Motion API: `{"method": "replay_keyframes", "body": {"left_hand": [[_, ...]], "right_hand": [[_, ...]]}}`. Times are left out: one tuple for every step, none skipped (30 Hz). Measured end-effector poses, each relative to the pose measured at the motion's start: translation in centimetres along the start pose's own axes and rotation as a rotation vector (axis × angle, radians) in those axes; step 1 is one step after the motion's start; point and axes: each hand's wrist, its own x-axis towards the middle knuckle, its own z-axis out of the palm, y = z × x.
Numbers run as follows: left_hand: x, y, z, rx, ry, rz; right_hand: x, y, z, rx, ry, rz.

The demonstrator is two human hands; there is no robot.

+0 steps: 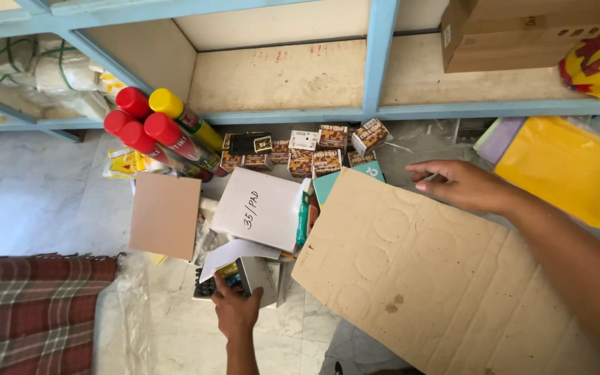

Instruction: Restocking various retail items from the floor onto shelves.

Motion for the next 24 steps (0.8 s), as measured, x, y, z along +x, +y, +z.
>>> {"method": "replay_keyframes", "body": {"left_hand": [[-0.2, -0.2, -0.3, 0.005, 0.002, -0.012], [-0.2, -0.5, -0.7, -0.041, -0.034, -0.031], [-0.7, -1.4, -1.1, -0.089, -0.067, -0.069], [-1.1, -1.4, -1.6, -0.085, -0.063, -0.098], [-1.5, -1.4, -2.2, -0.102, -0.073, -0.066], [-1.9, -1.5, -2.8, -0.120, -0.082, -0.034], [-2.6, -1.0, -3.3, -0.124, -0.074, -0.062], [-3.2, -0.4, -3.8, -0.123, -0.098, -0.077], [-3.6, 0.4, -4.2, -0.124, -0.122, -0.085], [-3.7, 0.3, -3.7, -0.129, -0.115, -0.105], [-3.6, 0.5, -3.3, -0.096, -0.084, -0.071], [-3.5, 0.7, -2.8, -0.061, -0.055, -0.037], [-3.1, 0.4, -1.9, -0.061, -0.056, -0.046], [-2.8, 0.0, -1.0, -0.057, -0.014, 0.015], [-2.6, -0.2, 0.1, -0.054, 0.025, 0.077], [-2.6, -0.2, 0.2, -0.055, 0.020, 0.070], [-2.7, -0.1, 0.4, -0.037, 0.050, 0.085], [-2.8, 0.0, 0.5, -0.019, 0.079, 0.101], [-3.3, 0.0, 0.2, -0.019, 0.082, 0.090], [-3.9, -0.1, -0.1, -0.025, 0.091, 0.101], [-4.6, -0.2, -0.4, -0.030, 0.102, 0.110], [-5.0, -0.8, 0.2, -0.030, 0.106, 0.096], [-5.6, -1.4, 0.8, -0.100, 0.132, 0.116], [-6.3, -2.0, 1.3, -0.170, 0.160, 0.137]], "right_hand": [[-0.2, 0.6, -0.2, 0.004, -0.012, -0.004], [-0.3, 1.1, -0.3, 0.013, 0.006, -0.029], [0.0, 1.4, -0.1, 0.021, 0.007, -0.059], [-0.1, 2.3, -0.1, 0.023, -0.021, -0.069], [-0.1, 3.1, -0.1, 0.072, -0.009, -0.063], [0.1, 3.8, -0.1, 0.120, 0.002, -0.056], [-0.2, 3.1, -0.3, 0.117, -0.023, -0.070], [-0.5, 2.4, -0.5, 0.039, -0.015, -0.006], [-0.8, 1.8, -0.8, -0.040, 0.004, 0.057], [-0.6, 2.1, -0.6, -0.045, -0.013, 0.043], [-0.5, 2.6, -0.5, -0.050, -0.005, 0.038], [-0.3, 3.0, -0.5, -0.055, 0.002, 0.032], [-0.4, 2.4, -0.5, -0.056, -0.006, 0.030], [-0.4, 1.9, -0.6, -0.083, -0.001, 0.069], [-0.6, 1.4, -0.7, -0.112, 0.005, 0.111], [-0.6, 1.3, -0.5, -0.116, -0.002, 0.112], [-0.6, 1.0, -0.5, -0.158, 0.005, 0.119], [-0.7, 0.8, -0.5, -0.200, 0.013, 0.125], [-0.3, 1.4, -0.4, -0.202, 0.004, 0.117], [-0.1, 2.1, -0.4, -0.213, 0.016, 0.072], [0.2, 2.7, -0.2, -0.224, 0.026, 0.023], [0.3, 1.9, -0.1, -0.225, 0.015, 0.014], [0.2, 1.2, 0.0, -0.200, 0.026, -0.021], [-0.1, 0.5, 0.0, -0.173, 0.038, -0.055]]}}
